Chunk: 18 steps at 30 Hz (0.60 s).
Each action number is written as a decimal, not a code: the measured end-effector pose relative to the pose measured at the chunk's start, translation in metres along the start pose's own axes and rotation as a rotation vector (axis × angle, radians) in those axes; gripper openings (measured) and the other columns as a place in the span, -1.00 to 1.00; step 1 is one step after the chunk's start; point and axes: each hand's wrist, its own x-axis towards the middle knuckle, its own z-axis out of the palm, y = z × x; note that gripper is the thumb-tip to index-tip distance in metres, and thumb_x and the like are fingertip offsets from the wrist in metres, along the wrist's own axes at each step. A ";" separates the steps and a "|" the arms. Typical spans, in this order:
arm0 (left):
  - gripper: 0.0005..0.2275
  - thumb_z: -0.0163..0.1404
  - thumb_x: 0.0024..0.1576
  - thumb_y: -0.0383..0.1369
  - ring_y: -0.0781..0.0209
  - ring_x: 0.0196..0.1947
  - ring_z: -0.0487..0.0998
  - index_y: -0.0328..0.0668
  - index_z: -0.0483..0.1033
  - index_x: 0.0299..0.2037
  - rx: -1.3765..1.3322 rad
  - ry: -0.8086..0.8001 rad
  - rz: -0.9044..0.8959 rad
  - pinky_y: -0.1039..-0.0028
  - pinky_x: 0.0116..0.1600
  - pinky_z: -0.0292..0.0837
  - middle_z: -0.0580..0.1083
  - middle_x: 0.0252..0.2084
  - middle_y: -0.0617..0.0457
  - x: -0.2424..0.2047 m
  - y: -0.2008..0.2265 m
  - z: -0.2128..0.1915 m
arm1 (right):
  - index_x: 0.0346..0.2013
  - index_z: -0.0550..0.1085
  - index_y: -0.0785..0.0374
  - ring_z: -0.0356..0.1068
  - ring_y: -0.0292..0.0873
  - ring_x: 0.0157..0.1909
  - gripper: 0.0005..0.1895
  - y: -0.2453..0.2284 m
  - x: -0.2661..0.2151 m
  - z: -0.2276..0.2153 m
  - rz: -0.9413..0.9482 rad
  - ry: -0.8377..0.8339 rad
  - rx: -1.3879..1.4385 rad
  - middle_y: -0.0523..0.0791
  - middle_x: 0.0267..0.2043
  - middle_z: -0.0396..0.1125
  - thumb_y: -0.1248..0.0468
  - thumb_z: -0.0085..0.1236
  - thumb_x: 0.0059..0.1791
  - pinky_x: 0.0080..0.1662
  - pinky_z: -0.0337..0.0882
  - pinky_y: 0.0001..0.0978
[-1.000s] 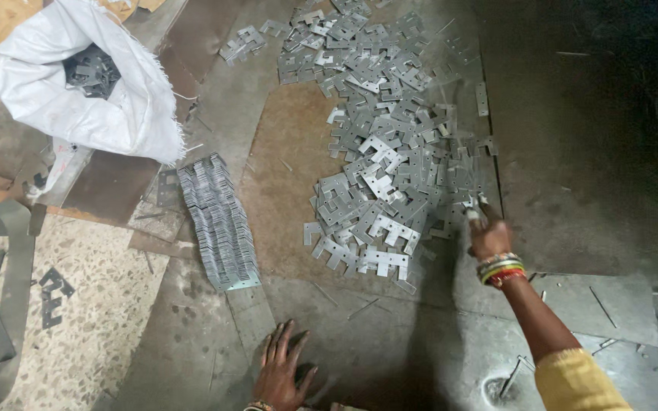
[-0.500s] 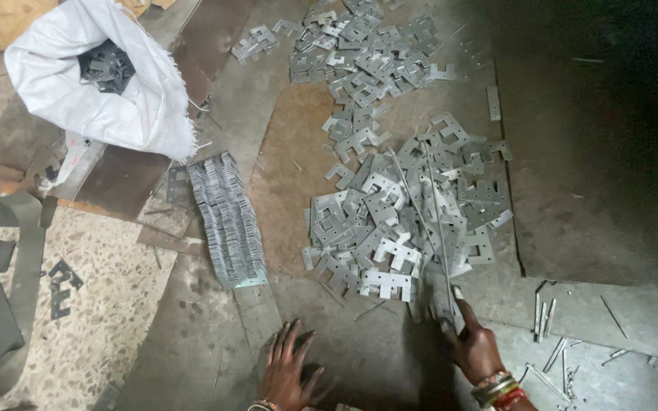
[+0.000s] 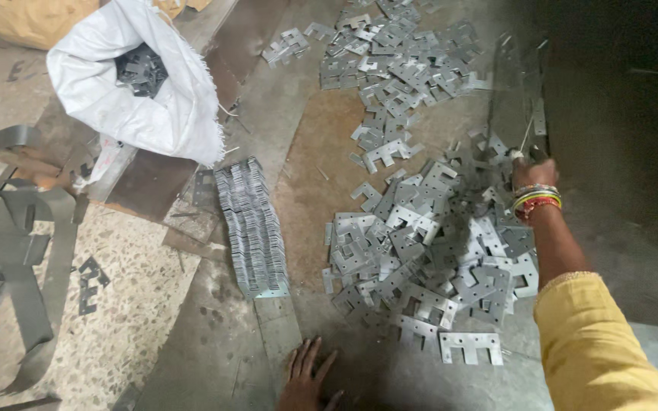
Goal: The person sits on the floor and sorts small metal brackets by hand, picking them from a scattered pile and stacking them into neat piles. The person occasionally uses a metal rod to gather brackets and continues stacking them into organized stacks.
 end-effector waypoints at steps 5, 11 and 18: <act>-0.28 -0.03 0.18 0.22 -0.37 0.45 -0.14 -0.01 0.16 0.44 0.002 -0.038 -0.006 -0.21 0.37 -0.29 -0.06 0.48 -0.33 -0.008 -0.002 0.021 | 0.36 0.33 0.40 0.28 0.20 0.17 -0.31 0.012 -0.066 0.041 -0.412 -0.135 0.190 0.22 0.23 0.29 0.20 0.25 -0.03 0.06 0.30 0.07; -0.27 0.00 0.13 0.27 -0.31 0.47 -0.11 0.11 0.22 0.43 -0.034 0.003 -0.039 -0.16 0.39 -0.24 -0.01 0.48 -0.28 -0.013 -0.006 0.034 | 0.38 0.41 0.32 0.45 0.01 -0.35 -0.35 0.022 -0.146 -0.032 -0.188 -0.086 0.003 0.30 -0.24 0.51 0.25 0.26 -0.01 -0.31 0.41 -0.14; -0.54 -0.10 0.29 0.03 -0.13 0.52 -0.02 0.33 0.29 0.39 0.112 0.124 -0.082 -0.10 0.46 -0.15 0.08 0.51 -0.09 -0.023 -0.005 0.070 | 0.29 0.42 0.35 0.51 -0.09 -0.17 -0.37 -0.094 -0.055 0.085 -0.451 -0.024 0.273 0.10 -0.04 0.48 0.20 0.32 -0.05 -0.12 0.48 -0.25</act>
